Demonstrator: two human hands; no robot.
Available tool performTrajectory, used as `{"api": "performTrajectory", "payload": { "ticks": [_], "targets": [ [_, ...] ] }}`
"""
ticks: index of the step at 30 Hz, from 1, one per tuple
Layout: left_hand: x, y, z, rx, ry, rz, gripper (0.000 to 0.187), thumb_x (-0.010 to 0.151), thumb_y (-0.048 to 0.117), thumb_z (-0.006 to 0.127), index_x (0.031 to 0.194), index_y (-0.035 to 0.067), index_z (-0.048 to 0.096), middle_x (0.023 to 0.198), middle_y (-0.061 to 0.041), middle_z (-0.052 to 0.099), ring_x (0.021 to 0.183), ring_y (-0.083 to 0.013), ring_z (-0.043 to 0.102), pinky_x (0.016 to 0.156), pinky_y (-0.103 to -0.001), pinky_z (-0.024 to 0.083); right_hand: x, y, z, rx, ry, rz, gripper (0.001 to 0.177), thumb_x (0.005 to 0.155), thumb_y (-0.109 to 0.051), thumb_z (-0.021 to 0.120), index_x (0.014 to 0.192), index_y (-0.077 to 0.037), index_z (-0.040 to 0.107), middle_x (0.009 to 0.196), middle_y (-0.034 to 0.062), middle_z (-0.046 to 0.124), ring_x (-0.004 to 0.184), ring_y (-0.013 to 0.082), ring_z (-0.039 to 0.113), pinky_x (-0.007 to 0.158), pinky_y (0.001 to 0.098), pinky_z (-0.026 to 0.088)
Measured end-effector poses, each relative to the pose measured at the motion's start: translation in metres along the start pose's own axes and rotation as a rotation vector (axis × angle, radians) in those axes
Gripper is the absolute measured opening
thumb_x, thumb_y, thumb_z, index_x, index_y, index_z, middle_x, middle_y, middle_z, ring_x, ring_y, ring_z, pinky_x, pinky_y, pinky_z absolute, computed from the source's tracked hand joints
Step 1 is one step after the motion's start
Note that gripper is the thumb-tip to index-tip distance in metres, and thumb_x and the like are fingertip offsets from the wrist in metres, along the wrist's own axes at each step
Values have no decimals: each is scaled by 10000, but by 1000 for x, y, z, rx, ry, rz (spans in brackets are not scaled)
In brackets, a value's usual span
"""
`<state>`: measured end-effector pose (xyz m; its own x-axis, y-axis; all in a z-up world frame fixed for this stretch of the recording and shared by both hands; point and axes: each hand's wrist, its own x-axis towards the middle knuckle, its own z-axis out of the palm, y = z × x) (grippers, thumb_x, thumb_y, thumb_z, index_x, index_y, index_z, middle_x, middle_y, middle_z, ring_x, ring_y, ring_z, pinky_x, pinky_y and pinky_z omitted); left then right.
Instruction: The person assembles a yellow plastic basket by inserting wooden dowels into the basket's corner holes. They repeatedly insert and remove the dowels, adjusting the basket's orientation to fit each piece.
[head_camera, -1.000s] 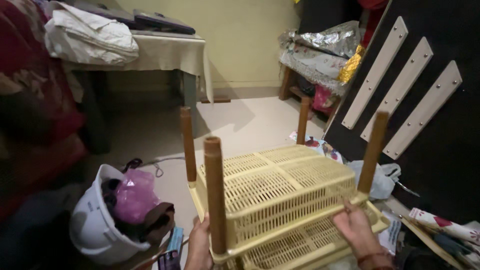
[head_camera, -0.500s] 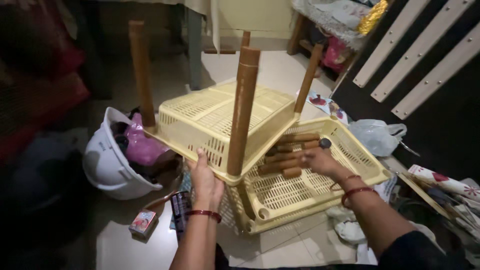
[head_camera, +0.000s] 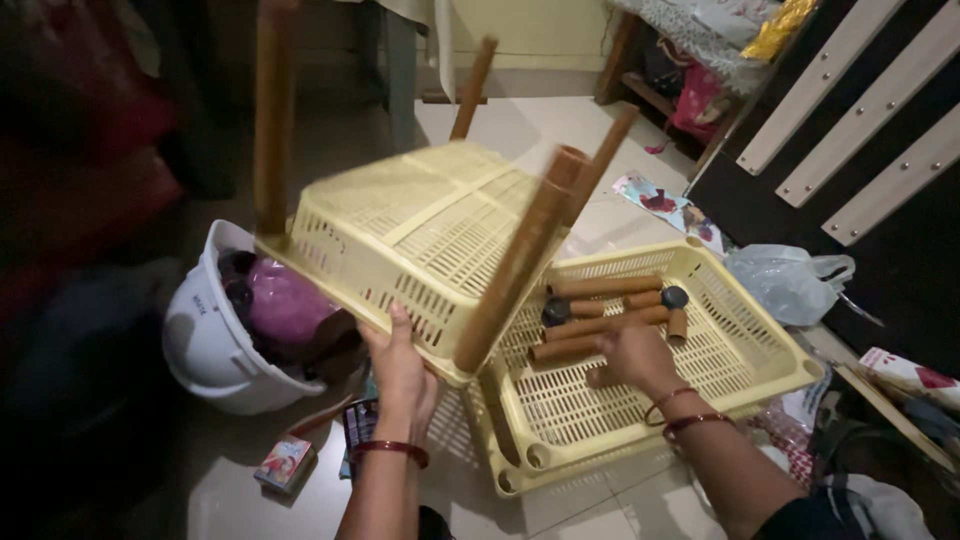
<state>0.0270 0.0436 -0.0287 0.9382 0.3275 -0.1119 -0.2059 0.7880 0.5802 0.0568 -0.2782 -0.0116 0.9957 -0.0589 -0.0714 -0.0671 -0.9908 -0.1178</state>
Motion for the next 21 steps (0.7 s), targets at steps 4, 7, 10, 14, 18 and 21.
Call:
{"api": "performTrajectory", "payload": {
  "ticks": [4,7,10,14,18,21],
  "targets": [
    [-9,3,13,78,-98,107,683,1016,214,530,1597,176,172,1479,-142,488,1269,-247,545,1037,-427,515,26,-4,8,71,48,-118,368,865,-137,676,1227,-199,701,1020,111,759,915,286,732,824,397,597],
    [-12,6,18,131,-123,172,688,1017,212,548,1601,152,190,1477,-154,492,1268,-248,543,1037,-412,518,32,-10,25,11,67,-525,503,800,-122,691,1295,-198,655,1128,95,728,1003,292,696,873,387,575],
    [-15,10,16,143,-86,78,705,999,236,538,1592,199,160,1459,-130,503,1267,-230,551,1024,-405,532,23,-12,44,-103,39,-430,563,776,-235,774,1325,-247,649,1261,111,625,1118,334,601,951,452,496],
    [-11,9,11,74,-145,155,715,1012,250,560,1605,160,171,1472,-138,496,1278,-228,537,1040,-397,507,10,3,56,-248,101,-386,324,852,-246,756,1174,-244,721,1256,66,634,1200,340,567,1017,546,433],
    [-3,2,3,191,-157,136,738,989,280,568,1599,144,176,1437,-156,518,1237,-243,559,1012,-404,518,-6,29,47,-141,147,-344,346,858,-200,700,1203,-203,723,1194,110,648,1170,348,596,977,497,484],
    [2,2,-1,424,-130,199,746,1001,310,567,1609,132,172,1436,-165,550,1234,-241,570,1022,-378,496,-13,35,13,61,321,-296,442,800,-208,731,1232,-126,686,1182,139,653,1135,390,587,956,515,469]
  ]
}}
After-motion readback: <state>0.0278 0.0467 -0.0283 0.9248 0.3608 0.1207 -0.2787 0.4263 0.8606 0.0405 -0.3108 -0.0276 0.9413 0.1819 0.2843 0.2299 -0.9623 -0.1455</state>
